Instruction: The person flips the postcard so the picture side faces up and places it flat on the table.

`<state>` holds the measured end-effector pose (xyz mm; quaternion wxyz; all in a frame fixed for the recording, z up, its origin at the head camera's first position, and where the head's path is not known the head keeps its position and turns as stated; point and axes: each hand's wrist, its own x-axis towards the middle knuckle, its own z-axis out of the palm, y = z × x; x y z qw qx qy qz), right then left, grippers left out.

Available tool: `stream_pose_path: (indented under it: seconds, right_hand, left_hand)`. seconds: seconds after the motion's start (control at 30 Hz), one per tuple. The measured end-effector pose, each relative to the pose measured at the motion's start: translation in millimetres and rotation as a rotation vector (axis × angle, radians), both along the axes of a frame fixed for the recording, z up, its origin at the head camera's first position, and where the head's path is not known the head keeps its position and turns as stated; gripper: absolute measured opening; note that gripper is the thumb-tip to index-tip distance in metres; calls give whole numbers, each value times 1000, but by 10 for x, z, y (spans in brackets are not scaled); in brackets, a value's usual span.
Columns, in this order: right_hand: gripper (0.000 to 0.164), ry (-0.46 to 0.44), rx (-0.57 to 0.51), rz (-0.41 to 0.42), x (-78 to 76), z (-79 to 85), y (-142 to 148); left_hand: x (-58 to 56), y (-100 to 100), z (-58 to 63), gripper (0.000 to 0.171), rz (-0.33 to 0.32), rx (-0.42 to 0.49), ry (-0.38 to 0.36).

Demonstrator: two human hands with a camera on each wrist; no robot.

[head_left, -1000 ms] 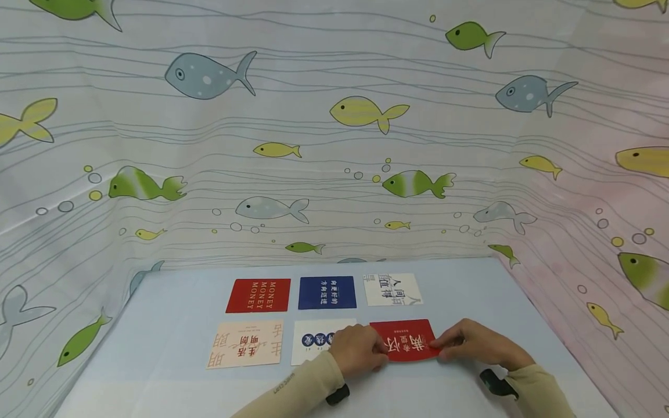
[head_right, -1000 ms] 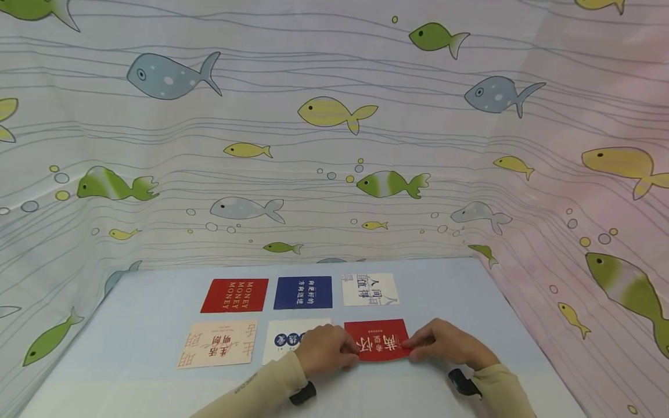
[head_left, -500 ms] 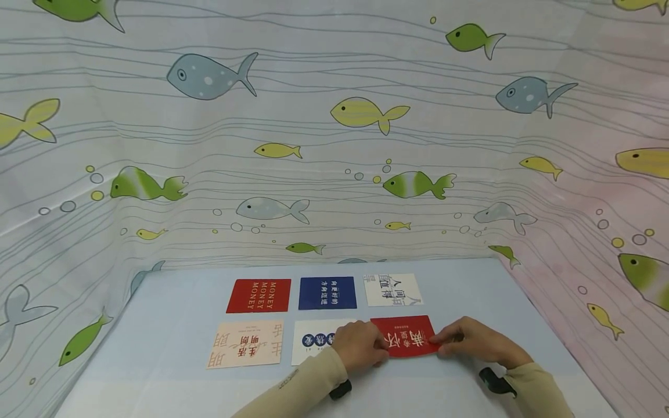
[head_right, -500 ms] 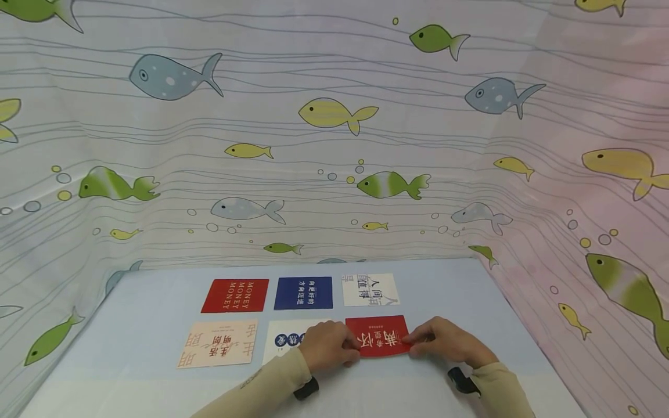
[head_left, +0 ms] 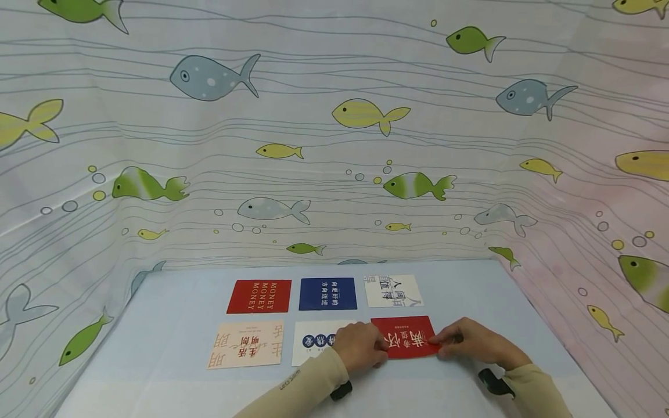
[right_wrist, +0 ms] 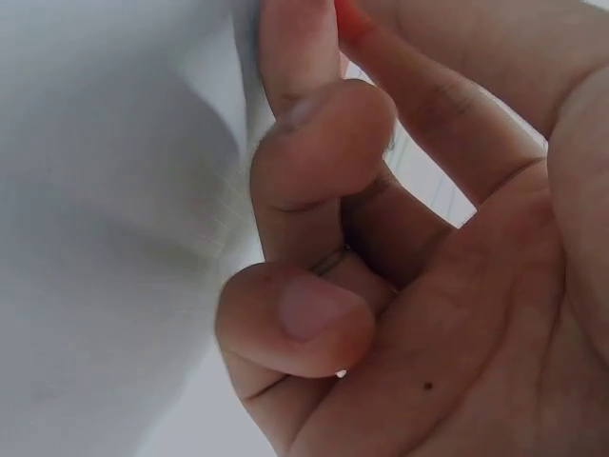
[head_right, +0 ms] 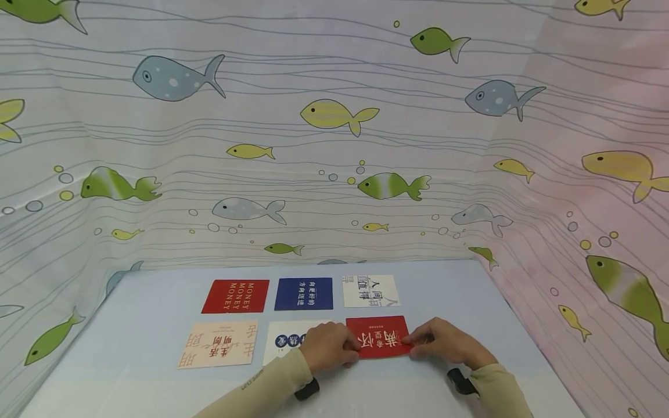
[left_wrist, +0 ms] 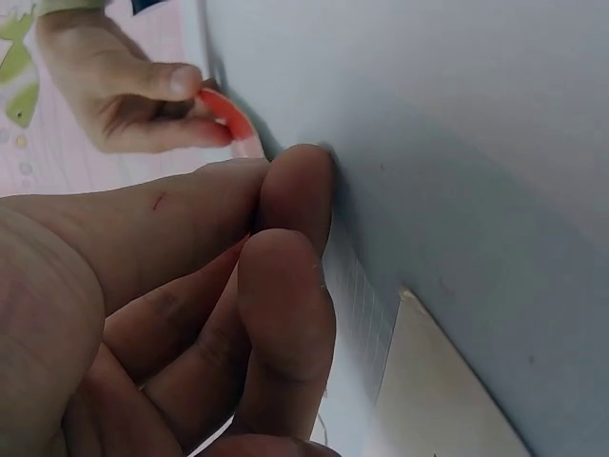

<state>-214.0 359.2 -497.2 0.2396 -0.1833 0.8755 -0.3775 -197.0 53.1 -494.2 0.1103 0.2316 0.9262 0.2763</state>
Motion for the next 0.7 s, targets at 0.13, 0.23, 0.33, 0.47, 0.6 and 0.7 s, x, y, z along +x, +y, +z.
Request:
stream_pose_path:
  seconds: [0.13,0.23,0.33,0.47,0.6,0.7]
  right_hand:
    - [27,-13,12,-7,2,15,-8]
    - [22,-19,57,-32,-9,25,-31]
    - [19,-18,105,-61,-29,28,-65]
    - [20,-2,143,-90,-41,43,-109]
    - [27,83,138,-95,-58,82,-162]
    - [29,185,132,-155,-97,77,-228]
  left_hand:
    - [-6,7,-10,13,0,-23,27]
    - [-7,15,-14,13,1,-36,45]
    - [-8,18,-15,13,3,-34,49]
    - [-11,15,-26,11,9,-19,55]
    - [-28,-11,-40,10,25,38,79]
    - [-79,-50,-40,11,61,86,123]
